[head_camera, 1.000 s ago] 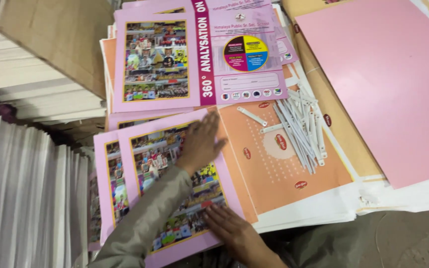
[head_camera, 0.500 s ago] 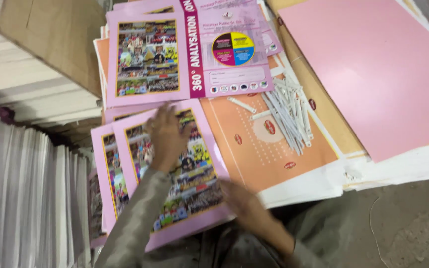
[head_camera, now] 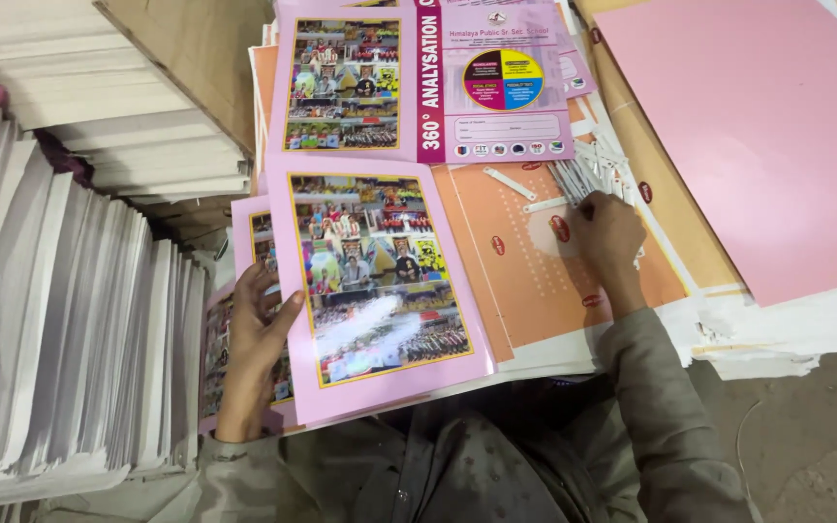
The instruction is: The person assembles pink folders by inserting white plastic zip ties through pre-punched holes and securing them. They repeatedly pick up a folder, thread a tie, and place the finished unit onto a growing stack.
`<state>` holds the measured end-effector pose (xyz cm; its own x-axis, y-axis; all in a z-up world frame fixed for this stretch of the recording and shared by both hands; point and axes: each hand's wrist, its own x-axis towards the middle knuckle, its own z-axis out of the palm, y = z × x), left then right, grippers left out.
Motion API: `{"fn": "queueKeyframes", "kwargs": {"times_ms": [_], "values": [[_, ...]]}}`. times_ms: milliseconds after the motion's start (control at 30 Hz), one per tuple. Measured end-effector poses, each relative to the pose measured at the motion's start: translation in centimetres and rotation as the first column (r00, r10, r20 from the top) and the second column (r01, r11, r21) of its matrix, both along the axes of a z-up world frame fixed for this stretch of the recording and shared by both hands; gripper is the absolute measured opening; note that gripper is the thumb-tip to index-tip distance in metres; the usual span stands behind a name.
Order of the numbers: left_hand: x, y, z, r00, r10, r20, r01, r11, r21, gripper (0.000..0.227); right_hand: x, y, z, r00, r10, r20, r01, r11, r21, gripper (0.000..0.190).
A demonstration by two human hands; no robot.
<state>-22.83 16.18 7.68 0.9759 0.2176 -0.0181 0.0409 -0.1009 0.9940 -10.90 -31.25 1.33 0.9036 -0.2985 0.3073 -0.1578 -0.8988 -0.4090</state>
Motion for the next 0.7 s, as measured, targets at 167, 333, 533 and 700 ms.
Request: {"fn": "queueKeyframes", "kwargs": {"times_ms": [167, 333, 533, 700], "values": [[-0.5, -2.8, 3.3, 0.989, -0.150, 0.005, 0.146, 0.954, -0.262, 0.079, -0.6, -0.1, 1.0, 0.975, 0.141, 0.174, -0.158, 0.983, 0.088, 0.010], [-1.1, -5.0, 5.0, 0.992, -0.111, -0.061, 0.069, 0.881, -0.469, 0.076, -1.6, 3.3, 2.8, 0.854, 0.514, 0.076, -0.492, 0.754, 0.436, 0.060], [-2.1, -6.1, 6.1, 0.967, -0.105, -0.234, -0.096, 0.697, -0.711, 0.075, -1.2, 8.4, 3.8, 0.685, 0.722, 0.097, -0.728, 0.685, 0.037, 0.042], [-2.3, -6.8, 7.3, 0.970, -0.184, -0.160, 0.023, 0.723, -0.691, 0.076, -0.9, 9.2, 2.9, 0.732, 0.661, 0.167, -0.674, 0.738, 0.032, 0.043]]}}
